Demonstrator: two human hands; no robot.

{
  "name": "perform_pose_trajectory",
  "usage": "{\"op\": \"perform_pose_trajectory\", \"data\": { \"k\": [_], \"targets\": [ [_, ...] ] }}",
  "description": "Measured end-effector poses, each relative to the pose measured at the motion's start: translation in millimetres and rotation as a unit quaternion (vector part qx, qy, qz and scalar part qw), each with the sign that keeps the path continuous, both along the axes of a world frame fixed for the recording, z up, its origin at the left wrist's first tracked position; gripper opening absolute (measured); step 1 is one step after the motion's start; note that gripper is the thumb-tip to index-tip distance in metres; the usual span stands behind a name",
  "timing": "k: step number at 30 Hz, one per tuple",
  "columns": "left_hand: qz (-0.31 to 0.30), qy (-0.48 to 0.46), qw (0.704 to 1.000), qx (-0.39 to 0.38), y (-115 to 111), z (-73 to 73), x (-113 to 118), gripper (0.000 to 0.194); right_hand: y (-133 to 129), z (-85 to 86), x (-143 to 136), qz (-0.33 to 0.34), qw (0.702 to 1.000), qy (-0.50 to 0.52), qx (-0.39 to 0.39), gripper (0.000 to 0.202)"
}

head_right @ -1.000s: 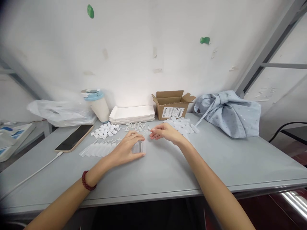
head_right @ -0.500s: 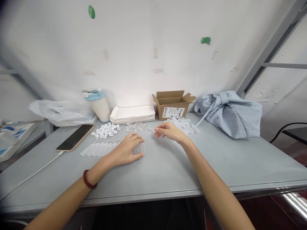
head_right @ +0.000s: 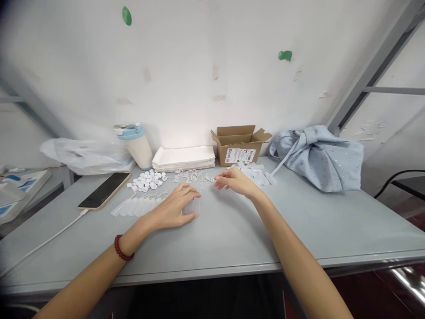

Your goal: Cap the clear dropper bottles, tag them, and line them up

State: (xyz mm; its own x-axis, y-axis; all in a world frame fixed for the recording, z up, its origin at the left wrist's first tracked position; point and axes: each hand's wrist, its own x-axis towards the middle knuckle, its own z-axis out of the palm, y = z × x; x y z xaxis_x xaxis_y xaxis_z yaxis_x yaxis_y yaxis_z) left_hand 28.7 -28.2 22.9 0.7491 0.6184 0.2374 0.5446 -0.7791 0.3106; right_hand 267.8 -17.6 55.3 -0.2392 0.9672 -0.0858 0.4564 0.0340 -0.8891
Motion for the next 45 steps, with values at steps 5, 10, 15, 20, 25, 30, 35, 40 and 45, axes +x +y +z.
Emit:
{"op": "perform_pose_trajectory", "data": {
  "k": [5, 10, 15, 20, 25, 30, 35, 40, 45],
  "targets": [
    [-0.001, 0.002, 1.0, -0.004, -0.3, 0.8, -0.2, 0.038, 1.3, 1.3, 5.1, 0.002, 0.999, -0.034, 0.014, 0.023],
    [0.006, -0.016, 1.0, -0.026, -1.1, 6.7, -0.6, 0.041, -4.8, 10.0, 19.9, -0.015, 0.96, -0.274, 0.048, 0.016],
    [0.022, -0.064, 0.997, -0.038, 1.4, 10.0, -1.9, 0.04, -13.1, 15.4, 43.3, -0.082, 0.86, -0.503, 0.01, 0.015],
    [0.046, -0.095, 0.994, -0.034, 6.2, 8.3, -3.2, 0.032, -9.2, 8.0, 56.4, -0.07, 0.84, -0.537, -0.036, 0.022],
    [0.126, -0.14, 0.982, -0.026, 17.8, 6.3, -7.9, 0.033, -4.2, -0.8, 47.9, -0.064, 0.831, -0.552, -0.035, 0.015],
    [0.166, -0.142, 0.975, -0.03, 33.6, 2.7, -15.5, 0.037, -10.3, 2.7, 24.0, -0.054, 0.828, -0.558, 0.0, 0.015],
    [0.145, -0.107, 0.982, -0.051, 44.0, -2.0, -17.6, 0.036, -17.4, 7.6, -0.7, 0.031, 0.857, -0.512, 0.045, 0.012],
    [0.128, -0.069, 0.989, -0.026, 48.6, -7.0, -18.0, 0.031, -14.5, -2.6, -9.5, 0.035, 0.9, -0.428, 0.071, 0.007],
    [0.106, -0.037, 0.994, 0.017, 50.6, -11.8, -19.2, 0.033, -9.7, -10.8, -8.7, 0.045, 0.898, -0.43, 0.076, 0.013]
  ]
}}
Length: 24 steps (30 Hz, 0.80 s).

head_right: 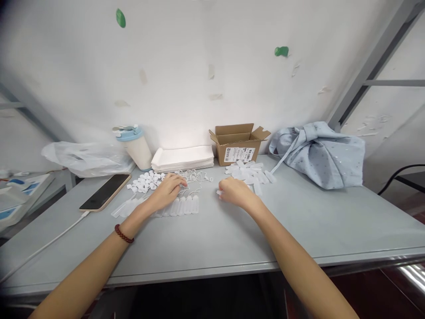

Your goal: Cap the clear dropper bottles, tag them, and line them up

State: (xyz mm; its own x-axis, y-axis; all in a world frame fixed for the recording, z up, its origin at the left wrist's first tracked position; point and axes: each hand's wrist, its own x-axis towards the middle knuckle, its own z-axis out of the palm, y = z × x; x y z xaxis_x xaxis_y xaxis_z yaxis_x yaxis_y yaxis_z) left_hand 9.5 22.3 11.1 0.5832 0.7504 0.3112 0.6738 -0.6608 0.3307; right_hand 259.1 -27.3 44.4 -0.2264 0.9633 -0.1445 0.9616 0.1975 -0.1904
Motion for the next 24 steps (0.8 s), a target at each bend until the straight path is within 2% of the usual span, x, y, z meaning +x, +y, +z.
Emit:
{"op": "perform_pose_trajectory", "data": {
  "k": [4, 8, 11, 15, 20, 24],
  "targets": [
    [-0.005, 0.014, 1.0, 0.001, -1.1, -1.7, 0.5, 0.034, -0.1, 0.7, 2.2, -0.004, 1.0, 0.0, -0.017, 0.017],
    [0.008, -0.018, 1.0, -0.004, -1.3, -2.6, -0.4, 0.036, -2.4, 3.8, 3.4, -0.018, 0.999, 0.007, -0.027, 0.014],
    [0.026, -0.045, 0.999, 0.0, -0.1, -2.6, -1.6, 0.038, -3.1, 4.0, 2.6, -0.016, 0.999, 0.027, -0.013, 0.007],
    [0.076, -0.106, 0.991, -0.01, 1.0, 1.3, -2.6, 0.039, -2.1, 1.2, -0.5, 0.002, 0.997, 0.075, 0.033, 0.011],
    [0.117, -0.232, 0.964, -0.065, -2.7, 10.9, -0.8, 0.032, -0.6, -2.1, -9.4, 0.033, 0.981, 0.166, 0.098, 0.016],
    [0.126, -0.346, 0.925, -0.094, -11.8, 14.1, 5.7, 0.025, -4.8, -2.6, -21.4, 0.06, 0.95, 0.29, 0.103, 0.018]
  ]
}}
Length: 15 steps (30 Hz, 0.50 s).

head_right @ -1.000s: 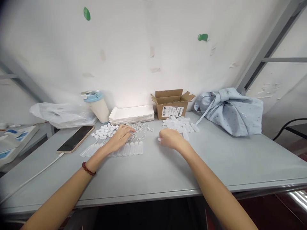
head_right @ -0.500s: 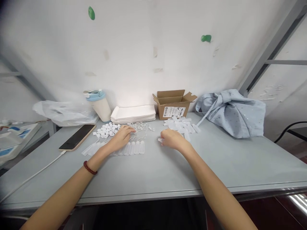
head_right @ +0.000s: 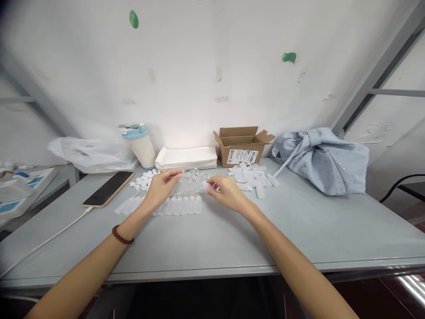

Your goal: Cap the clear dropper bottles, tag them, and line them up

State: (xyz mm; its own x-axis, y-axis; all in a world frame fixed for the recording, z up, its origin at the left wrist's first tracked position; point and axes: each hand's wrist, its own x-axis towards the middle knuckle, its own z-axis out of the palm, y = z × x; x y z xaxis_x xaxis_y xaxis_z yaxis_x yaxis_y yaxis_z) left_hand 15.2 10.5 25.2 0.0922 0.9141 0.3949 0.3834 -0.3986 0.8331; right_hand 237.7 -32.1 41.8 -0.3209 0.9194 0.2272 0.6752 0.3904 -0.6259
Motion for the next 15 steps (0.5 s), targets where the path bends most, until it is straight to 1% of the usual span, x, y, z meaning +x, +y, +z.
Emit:
{"op": "perform_pose_trajectory", "data": {
  "k": [2, 5, 7, 10, 15],
  "targets": [
    [-0.003, -0.043, 0.999, -0.008, -6.4, -0.8, 4.9, 0.022, -4.1, 0.8, -6.2, 0.016, 0.998, 0.061, -0.017, 0.02],
    [-0.019, -0.072, 0.997, 0.004, -17.6, -2.8, 12.8, 0.015, -9.9, 1.7, -13.4, 0.034, 0.99, 0.129, -0.04, 0.023],
    [-0.034, -0.065, 0.997, 0.029, -24.8, -3.5, 17.5, 0.01, -11.7, 1.2, -16.4, 0.045, 0.985, 0.154, -0.056, 0.024],
    [-0.052, -0.031, 0.995, 0.08, -32.6, -2.9, 22.3, 0.007, -11.5, -1.4, -18.6, 0.049, 0.982, 0.165, -0.073, 0.026],
    [-0.065, 0.0, 0.986, 0.151, -36.0, -1.4, 24.7, 0.007, -9.5, -6.7, -19.2, 0.03, 0.983, 0.172, -0.059, 0.028]
  ]
}}
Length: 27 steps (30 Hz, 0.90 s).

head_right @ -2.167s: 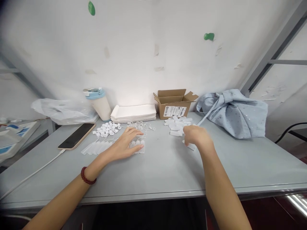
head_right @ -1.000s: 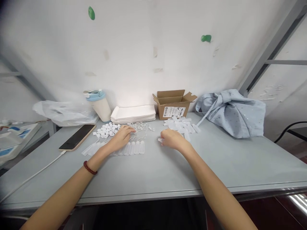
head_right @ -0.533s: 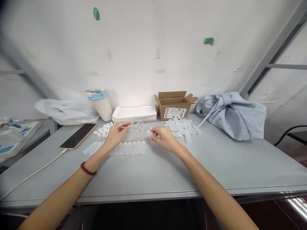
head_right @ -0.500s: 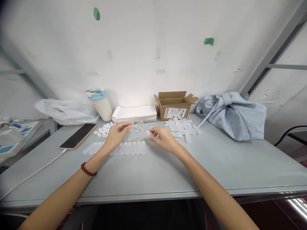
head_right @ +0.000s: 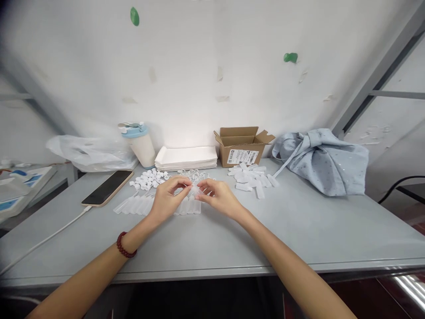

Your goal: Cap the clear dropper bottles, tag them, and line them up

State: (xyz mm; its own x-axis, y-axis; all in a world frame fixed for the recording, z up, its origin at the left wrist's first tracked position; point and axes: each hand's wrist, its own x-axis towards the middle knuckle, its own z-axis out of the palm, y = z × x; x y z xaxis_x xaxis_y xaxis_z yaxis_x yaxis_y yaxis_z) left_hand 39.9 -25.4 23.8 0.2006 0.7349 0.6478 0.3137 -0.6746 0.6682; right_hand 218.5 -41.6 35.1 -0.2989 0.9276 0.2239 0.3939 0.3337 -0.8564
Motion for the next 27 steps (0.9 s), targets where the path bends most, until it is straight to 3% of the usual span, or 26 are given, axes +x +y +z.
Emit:
{"op": "perform_pose_trajectory", "data": {
  "k": [15, 27],
  "targets": [
    [-0.027, 0.039, 0.992, 0.113, -3.9, -2.2, 0.8, 0.016, 0.5, -2.1, -0.8, 0.004, 0.999, -0.011, 0.052, 0.031],
    [-0.034, 0.052, 0.98, 0.189, -5.8, -4.4, 1.1, 0.021, 3.0, -7.0, -2.9, -0.072, 0.995, 0.065, 0.03, 0.026]
  ]
}}
